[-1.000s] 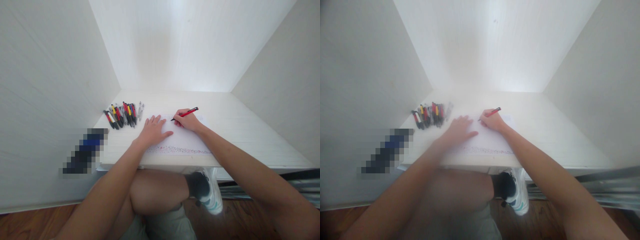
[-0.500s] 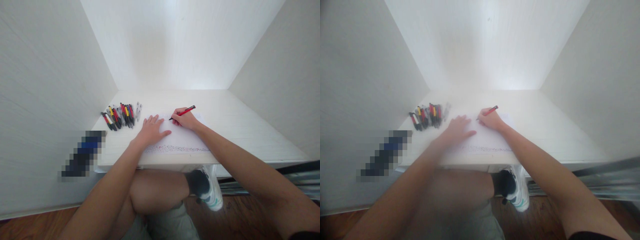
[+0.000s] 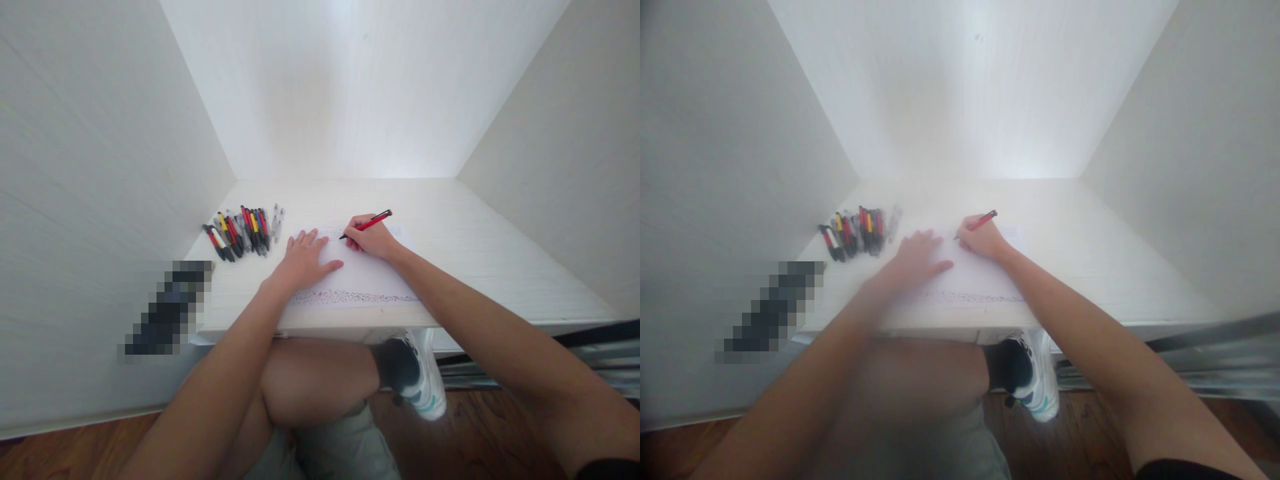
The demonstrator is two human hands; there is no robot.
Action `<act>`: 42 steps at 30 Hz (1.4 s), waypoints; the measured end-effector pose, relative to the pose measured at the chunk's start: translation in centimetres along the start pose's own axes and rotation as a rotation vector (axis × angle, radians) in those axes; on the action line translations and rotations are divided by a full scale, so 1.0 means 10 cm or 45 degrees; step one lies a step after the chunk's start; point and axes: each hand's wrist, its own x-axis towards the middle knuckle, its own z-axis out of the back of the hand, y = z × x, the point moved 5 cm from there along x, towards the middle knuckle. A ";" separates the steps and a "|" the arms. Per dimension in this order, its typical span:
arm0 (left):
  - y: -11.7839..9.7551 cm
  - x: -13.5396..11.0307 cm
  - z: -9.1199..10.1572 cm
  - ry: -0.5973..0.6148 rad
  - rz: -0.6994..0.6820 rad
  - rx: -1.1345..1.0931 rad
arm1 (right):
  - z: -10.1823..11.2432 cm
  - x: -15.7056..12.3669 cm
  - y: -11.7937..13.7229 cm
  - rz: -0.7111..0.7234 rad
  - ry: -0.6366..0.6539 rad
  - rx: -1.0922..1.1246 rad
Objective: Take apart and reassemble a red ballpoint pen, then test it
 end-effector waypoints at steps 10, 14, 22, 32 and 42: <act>0.00 0.01 -0.02 0.011 -0.008 0.019 | 0.00 0.01 0.00 0.026 0.023 -0.013; 0.07 0.03 -0.03 0.038 -0.016 -0.003 | 0.01 0.00 0.00 -0.016 0.024 0.036; 0.29 -0.10 0.32 0.190 -0.090 -0.015 | 0.11 0.02 0.00 -0.245 -0.109 0.563; 0.33 -0.07 0.29 0.167 -0.228 0.038 | -0.66 -0.71 0.76 -0.016 0.346 0.206; 0.36 -0.16 0.29 0.250 -0.163 -0.011 | 0.20 -1.33 0.35 -0.190 -0.413 0.104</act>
